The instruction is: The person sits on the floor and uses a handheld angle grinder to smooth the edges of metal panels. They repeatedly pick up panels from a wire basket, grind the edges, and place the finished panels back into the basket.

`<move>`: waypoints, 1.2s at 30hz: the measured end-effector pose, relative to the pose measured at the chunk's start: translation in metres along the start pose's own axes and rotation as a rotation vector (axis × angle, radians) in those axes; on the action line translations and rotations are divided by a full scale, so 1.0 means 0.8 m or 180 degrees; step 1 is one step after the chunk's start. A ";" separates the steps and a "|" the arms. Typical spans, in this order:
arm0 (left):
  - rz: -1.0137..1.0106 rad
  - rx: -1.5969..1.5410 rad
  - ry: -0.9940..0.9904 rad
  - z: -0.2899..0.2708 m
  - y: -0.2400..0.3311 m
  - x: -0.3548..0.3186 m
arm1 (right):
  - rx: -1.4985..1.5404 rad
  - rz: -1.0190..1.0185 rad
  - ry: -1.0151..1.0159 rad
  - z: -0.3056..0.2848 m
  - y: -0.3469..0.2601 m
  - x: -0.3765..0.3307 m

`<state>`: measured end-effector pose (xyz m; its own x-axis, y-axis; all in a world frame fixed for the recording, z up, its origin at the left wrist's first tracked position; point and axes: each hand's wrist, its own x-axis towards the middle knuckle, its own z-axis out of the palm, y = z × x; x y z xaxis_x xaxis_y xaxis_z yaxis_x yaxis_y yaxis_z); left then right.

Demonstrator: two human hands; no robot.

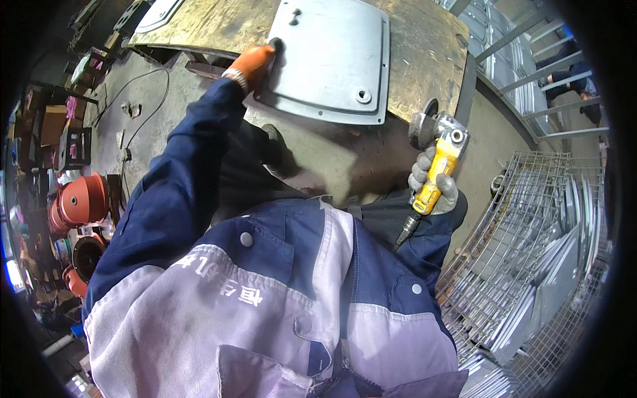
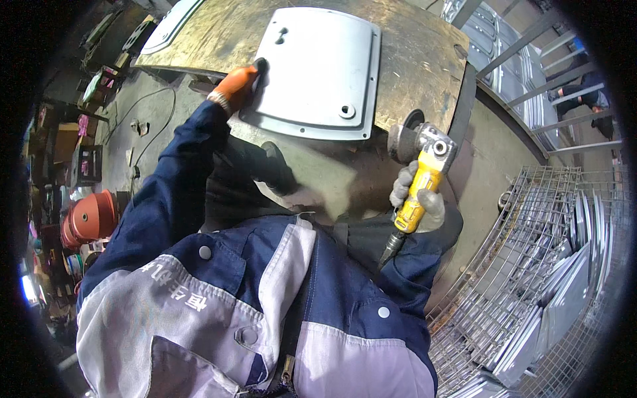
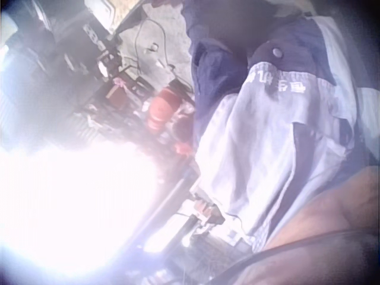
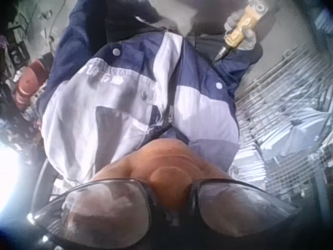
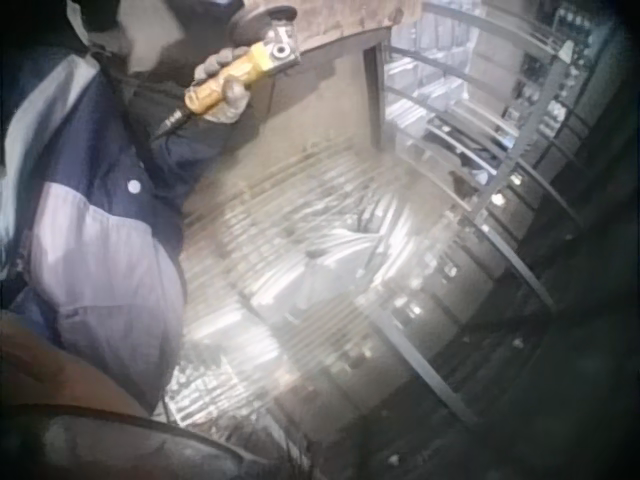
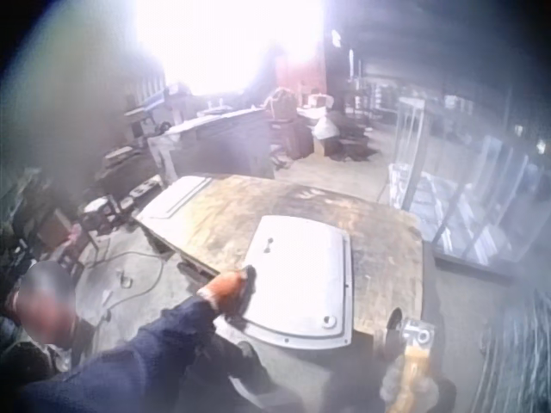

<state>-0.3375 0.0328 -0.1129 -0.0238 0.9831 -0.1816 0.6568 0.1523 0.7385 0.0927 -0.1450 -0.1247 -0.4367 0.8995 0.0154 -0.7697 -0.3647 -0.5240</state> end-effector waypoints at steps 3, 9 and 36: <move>0.0332 0.0283 0.1483 -0.008 0.031 0.009 | -0.0223 0.0240 0.0251 0.007 0.014 0.012; 0.0803 -0.2871 0.1563 0.033 0.009 -0.115 | -0.0360 0.0871 0.0493 0.043 0.043 0.033; -0.1140 -0.5346 -0.1266 0.095 -0.048 -0.236 | -0.4891 0.1185 0.0470 0.145 0.224 0.197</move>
<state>-0.3008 -0.1662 -0.1566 0.3567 0.8378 -0.4134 -0.7600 0.5176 0.3931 -0.1679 -0.0964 -0.1170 -0.3678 0.8670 -0.3361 0.5889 -0.0626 -0.8058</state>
